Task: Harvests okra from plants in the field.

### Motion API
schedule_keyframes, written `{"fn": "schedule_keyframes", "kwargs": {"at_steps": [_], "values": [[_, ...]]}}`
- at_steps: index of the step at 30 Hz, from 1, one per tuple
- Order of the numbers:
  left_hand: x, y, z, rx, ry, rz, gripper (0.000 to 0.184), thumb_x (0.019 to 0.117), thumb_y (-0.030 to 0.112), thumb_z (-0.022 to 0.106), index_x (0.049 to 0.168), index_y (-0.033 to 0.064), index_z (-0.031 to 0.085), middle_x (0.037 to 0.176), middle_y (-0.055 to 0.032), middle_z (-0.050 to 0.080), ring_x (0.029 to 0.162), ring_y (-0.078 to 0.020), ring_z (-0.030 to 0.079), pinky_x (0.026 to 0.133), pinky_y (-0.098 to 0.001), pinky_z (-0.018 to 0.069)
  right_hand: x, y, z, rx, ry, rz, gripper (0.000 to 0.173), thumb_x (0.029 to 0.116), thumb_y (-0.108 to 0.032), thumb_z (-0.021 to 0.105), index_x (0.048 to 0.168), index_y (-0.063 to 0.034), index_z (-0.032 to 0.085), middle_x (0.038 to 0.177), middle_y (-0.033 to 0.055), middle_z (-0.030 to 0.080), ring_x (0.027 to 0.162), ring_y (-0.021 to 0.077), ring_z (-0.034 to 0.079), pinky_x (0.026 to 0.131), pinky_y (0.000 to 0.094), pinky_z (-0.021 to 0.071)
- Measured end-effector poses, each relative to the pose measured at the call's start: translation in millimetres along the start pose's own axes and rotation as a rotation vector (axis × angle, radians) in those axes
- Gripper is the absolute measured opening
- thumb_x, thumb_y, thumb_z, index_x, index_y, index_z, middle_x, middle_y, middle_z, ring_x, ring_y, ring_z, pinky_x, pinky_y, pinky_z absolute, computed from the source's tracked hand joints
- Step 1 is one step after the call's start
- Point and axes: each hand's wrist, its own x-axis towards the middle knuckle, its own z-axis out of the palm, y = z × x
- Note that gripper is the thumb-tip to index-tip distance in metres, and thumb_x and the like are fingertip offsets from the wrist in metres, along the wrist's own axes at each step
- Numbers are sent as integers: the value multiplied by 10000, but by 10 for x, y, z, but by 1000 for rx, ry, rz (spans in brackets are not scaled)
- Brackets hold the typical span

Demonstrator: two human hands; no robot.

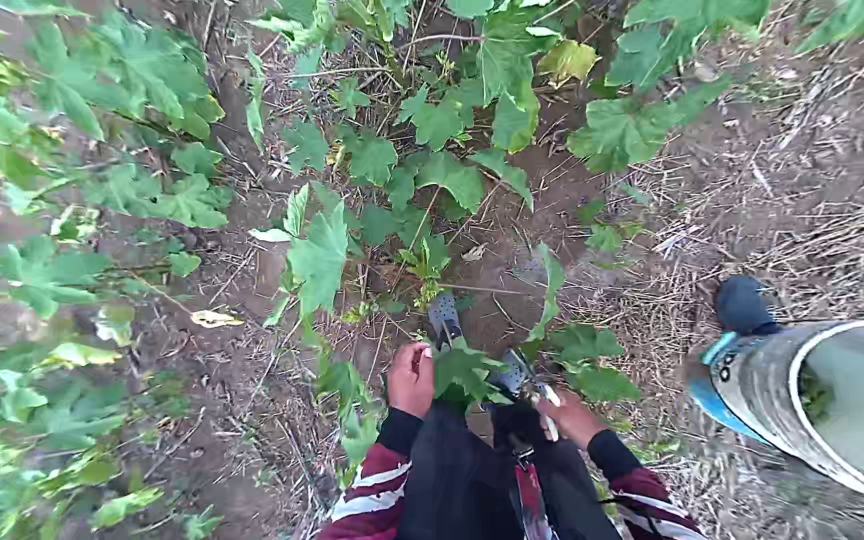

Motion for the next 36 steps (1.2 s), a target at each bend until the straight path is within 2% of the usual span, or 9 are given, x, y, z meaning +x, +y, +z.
{"fn": "schedule_keyframes", "kwargs": {"at_steps": [2, 4, 7, 10, 19, 25, 29, 31, 36], "values": [[207, 245, 57, 77, -114, 225, 311, 1008, 186, 541, 1205, 18, 712, 1250, -126, 698, 1156, -215, 670, 1009, -416, 555, 20, -161, 50, -22, -11, 3, 473, 1072, -367, 550, 1351, 15, 540, 888, 160, 687, 738, 262, 685, 743, 456, 588], [397, 491, 142, 220, -377, 290, 387, 1035, 278, 523, 1339, 87, 668, 1439, -82, 612, 1396, -232, 519, 1185, -451, 410, 2, -324, 52, -53, -17, 32, 498, 1070, -392, 548, 1375, 1, 540, 929, 167, 697, 776, 274, 696, 782, 469, 590], [523, 696, 218, 526, -772, 183, 514, 1043, 441, 530, 1461, 146, 572, 1482, -65, 580, 1405, -231, 511, 1202, -484, 367, -78, -543, -65, -57, 15, 31, 510, 1063, -422, 548, 1371, -15, 547, 927, 155, 702, 787, 268, 700, 792, 470, 590], [530, 594, 124, 748, -963, 25, 606, 1019, 534, 530, 1484, 146, 541, 1449, -129, 592, 1369, -312, 536, 1165, -576, 371, -163, -704, -313, -23, 78, -6, 494, 1052, -414, 567, 1351, -21, 560, 907, 139, 708, 769, 257, 705, 774, 462, 599], [806, 388, -369, 774, -837, -288, 616, 1034, 529, 516, 1513, 142, 509, 1503, -126, 553, 1382, -325, 534, 1153, -589, 404, -27, -1062, -1256, 38, 118, -18, 482, 1067, -372, 545, 1394, -18, 536, 941, 154, 703, 787, 262, 701, 769, 465, 596], [1027, 816, 116, 701, -860, -472, 660, 1018, 563, 544, 1538, 161, 485, 1466, -164, 582, 1337, -368, 573, 1124, -616, 433, 381, -1330, -2149, 4, 0, -1, 518, 1051, -425, 564, 1408, -51, 541, 1015, 172, 704, 866, 287, 706, 835, 488, 589], [1455, 1416, 830, 733, -986, -451, 619, 1017, 556, 552, 1464, 129, 565, 1426, -167, 611, 1334, -354, 575, 1138, -599, 420, 363, -1309, -2938, 116, -6, 49, 512, 1067, -416, 543, 1412, -40, 512, 976, 151, 709, 818, 259, 709, 790, 454, 593], [1793, 1892, 1200, 708, -953, -365, 580, 1024, 519, 559, 1453, 128, 575, 1424, -165, 612, 1322, -350, 584, 1130, -594, 430, 294, -1294, -3333, 168, 37, 80, 500, 1078, -400, 531, 1393, -11, 521, 979, 162, 698, 805, 263, 699, 778, 450, 589], [2442, 2881, 1714, 450, -777, -180, 521, 1057, 419, 539, 1469, 102, 546, 1447, -131, 595, 1302, -271, 606, 1133, -495, 470, 288, -941, -3979, 153, 178, 122, 540, 1068, -390, 560, 1362, 63, 569, 1119, 262, 700, 988, 333, 704, 951, 525, 550]]}}
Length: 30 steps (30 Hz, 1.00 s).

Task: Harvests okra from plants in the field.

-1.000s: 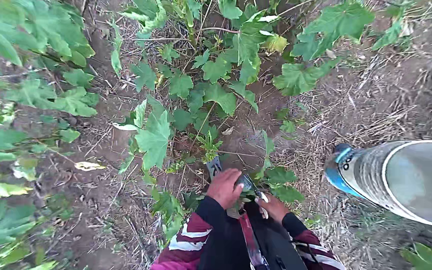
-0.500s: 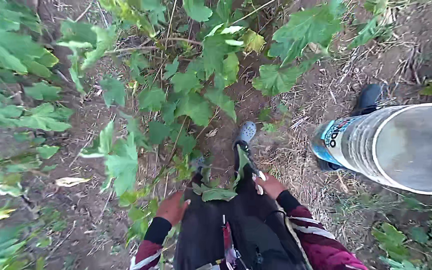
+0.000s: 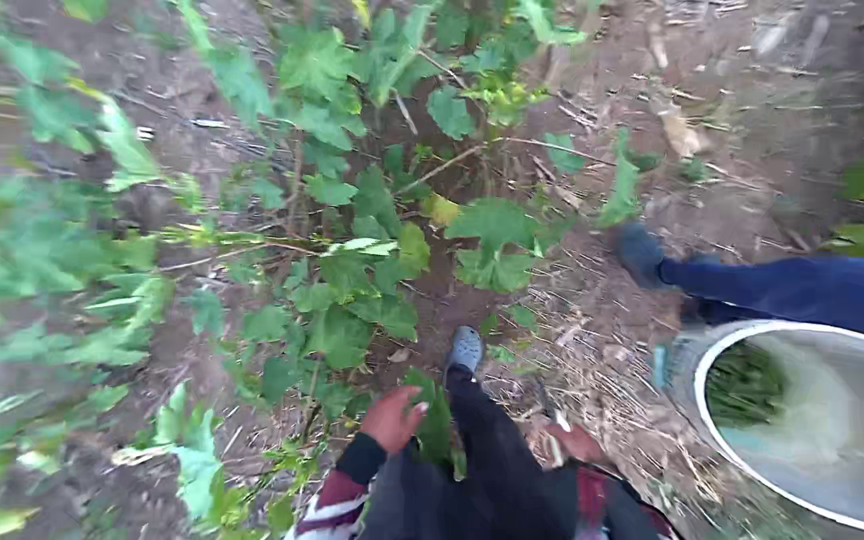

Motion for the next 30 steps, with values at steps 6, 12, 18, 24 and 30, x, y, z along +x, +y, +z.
{"fn": "schedule_keyframes", "kwargs": {"at_steps": [6, 12, 18, 24, 30], "values": [[135, 83, -630, -315, 285, 20, 386, 1049, 307, 551, 1335, 62, 636, 1266, -124, 692, 1139, -227, 687, 1031, -457, 547, -70, -152, -60, -98, 68, -41, 535, 1078, -362, 535, 1413, 55, 534, 1198, 282, 676, 1080, 376, 678, 983, 565, 519], [370, -434, -1793, -1234, 821, -124, 290, 1094, 144, 430, 1280, -41, 554, 1052, -155, 706, 863, -223, 703, 764, -393, 584, -158, -1157, -66, -188, 68, -86, 515, 1074, -400, 533, 1355, 30, 569, 1008, 234, 708, 849, 350, 698, 807, 566, 558], [1198, -830, -3097, -1966, 864, -15, 294, 1102, 284, 351, 1218, 60, 502, 1000, -86, 664, 780, -156, 657, 711, -317, 556, -332, -3035, 167, -174, 174, -401, 509, 1045, -384, 551, 1323, 41, 579, 911, 181, 711, 798, 322, 688, 780, 564, 559], [1545, -817, -3544, -2425, 785, 119, 461, 1073, 422, 275, 1268, 68, 496, 1084, -121, 664, 842, -180, 678, 766, -323, 570, -585, -4760, 951, -325, 54, -538, 509, 1030, -416, 542, 1358, -28, 574, 936, 129, 718, 826, 279, 694, 790, 531, 570], [1463, -836, -3659, -2589, 792, 264, 447, 1108, 409, 188, 1319, 117, 453, 1170, -114, 628, 958, -202, 673, 867, -347, 567, -516, -5791, 1693, -723, -82, -500, 568, 1023, -508, 550, 1398, -82, 568, 1067, 199, 708, 967, 364, 698, 904, 620, 537]]}}
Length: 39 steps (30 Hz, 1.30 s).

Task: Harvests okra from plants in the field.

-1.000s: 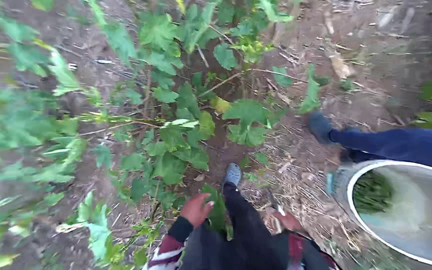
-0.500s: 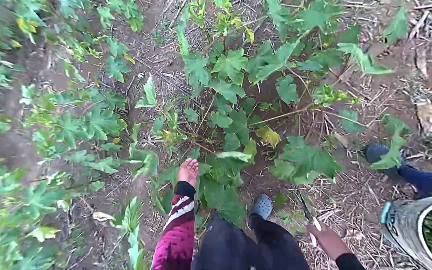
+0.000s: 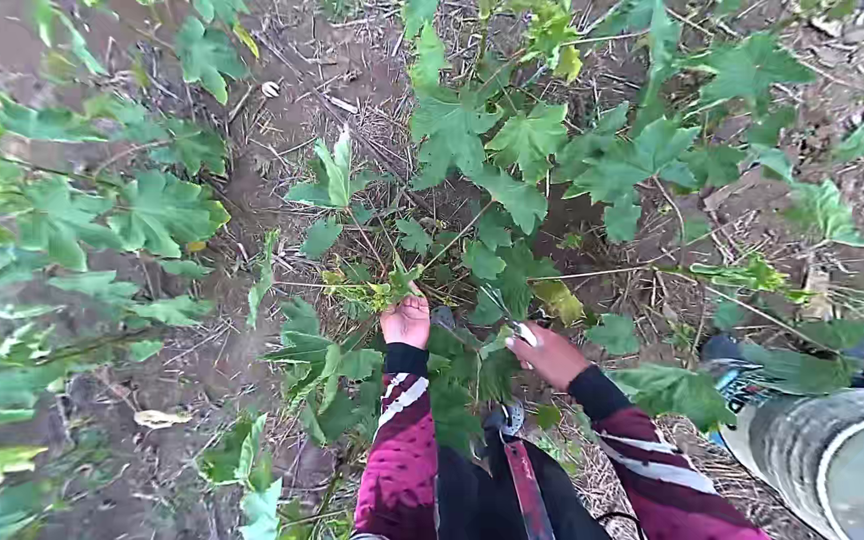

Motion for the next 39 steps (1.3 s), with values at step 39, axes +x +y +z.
{"fn": "schedule_keyframes", "kwargs": {"at_steps": [39], "values": [[268, 1166, -738, 1306, -184, -172, 239, 1078, 99, 471, 1273, -9, 559, 847, -87, 665, 667, -151, 628, 633, -299, 560, 1088, -1527, 504, -822, -202, -208, 473, 1057, -498, 489, 1253, -108, 672, 1146, 200, 714, 1085, 432, 678, 873, 678, 523]]}}
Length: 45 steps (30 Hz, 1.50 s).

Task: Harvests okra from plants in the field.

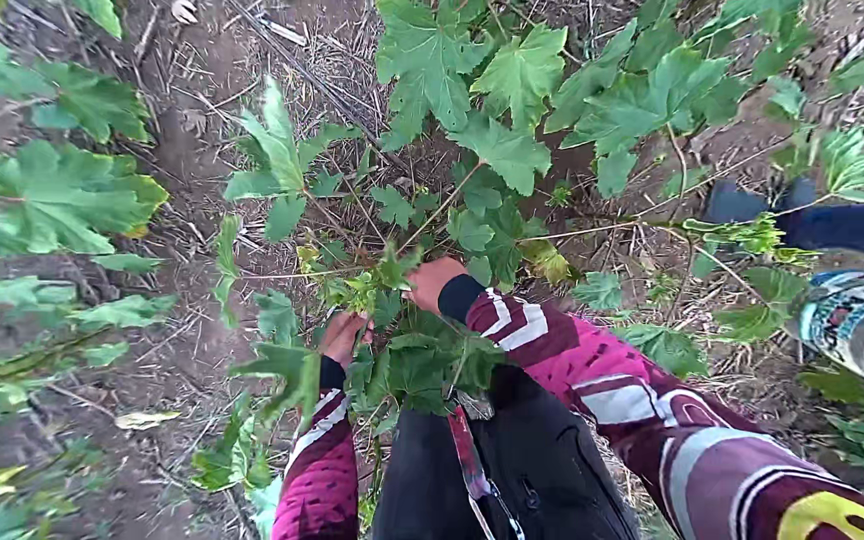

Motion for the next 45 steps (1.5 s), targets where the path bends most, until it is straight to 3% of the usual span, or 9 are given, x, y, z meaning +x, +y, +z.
{"fn": "schedule_keyframes", "kwargs": {"at_steps": [5, 13, 21, 25, 28, 31, 34, 37, 45], "values": [[-451, 153, 334, 180, -117, 1, 390, 957, 42, 516, 1346, 15, 517, 975, -90, 691, 775, -167, 674, 693, -324, 589, -400, 670, 355, 339, 14, 19, 603, 1020, -598, 493, 1364, -121, 626, 1243, 224, 687, 1175, 442, 646, 980, 702, 478], [-508, 556, 2427, 330, -379, 108, 100, 891, 182, 647, 918, 87, 635, 767, -22, 692, 598, -101, 626, 543, -247, 538, -1422, 2233, 1469, 1065, 169, 276, 590, 1033, -542, 525, 1363, -61, 611, 1195, 232, 691, 1107, 397, 673, 979, 641, 508], [251, 496, 5376, 375, -244, -93, 260, 1096, 223, 475, 1207, 10, 576, 854, -79, 704, 450, -49, 429, 411, -201, 352, -2253, 3269, 2345, 1600, 393, 407, 523, 1038, -471, 549, 1391, -86, 579, 999, 164, 724, 875, 298, 724, 862, 527, 591], [809, 278, 6260, 331, -155, -136, 221, 1061, 253, 502, 1185, 84, 572, 783, -50, 609, 493, -86, 465, 432, -227, 399, -2563, 3618, 2497, 1755, 418, 354, 511, 1036, -450, 556, 1379, -71, 579, 917, 124, 714, 807, 255, 711, 820, 485, 595], [951, 326, 6697, 562, -291, -151, 420, 1063, 474, 487, 1223, 112, 628, 877, -54, 683, 531, -72, 500, 457, -222, 404, -2619, 3868, 2637, 1807, 420, 272, 512, 1032, -449, 560, 1328, -32, 585, 903, 137, 714, 802, 263, 712, 833, 491, 593], [926, 518, 6942, 814, -353, -162, 390, 1065, 403, 521, 1276, 91, 624, 960, -36, 684, 663, -72, 560, 608, -253, 488, -2625, 4032, 2648, 1820, 443, 267, 494, 1033, -431, 572, 1290, -10, 605, 884, 148, 713, 771, 262, 713, 811, 484, 597], [1014, 561, 6901, 789, -338, -203, 210, 1082, 250, 474, 1122, 74, 581, 729, 20, 557, 493, -30, 450, 444, -189, 412, -2599, 4185, 2557, 1818, 371, 267, 518, 1037, -456, 562, 1333, -32, 583, 948, 159, 710, 823, 283, 710, 842, 502, 588], [1273, 514, 6669, 767, -433, -243, 235, 1093, 191, 431, 1229, 47, 558, 743, -20, 609, 483, -52, 488, 443, -203, 434, -2526, 4318, 2364, 1775, 260, 330, 562, 1041, -504, 533, 1387, -63, 562, 1013, 173, 704, 868, 311, 700, 841, 529, 571], [1457, 507, 6437, 1045, -499, -24, 360, 988, 160, 673, 1309, 4, 621, 1136, -157, 711, 981, -212, 699, 931, -415, 568, -2036, 4638, 1880, 1500, 237, 573, 591, 1073, -522, 430, 1378, -40, 584, 1172, 239, 693, 1046, 403, 694, 944, 620, 530]]}}
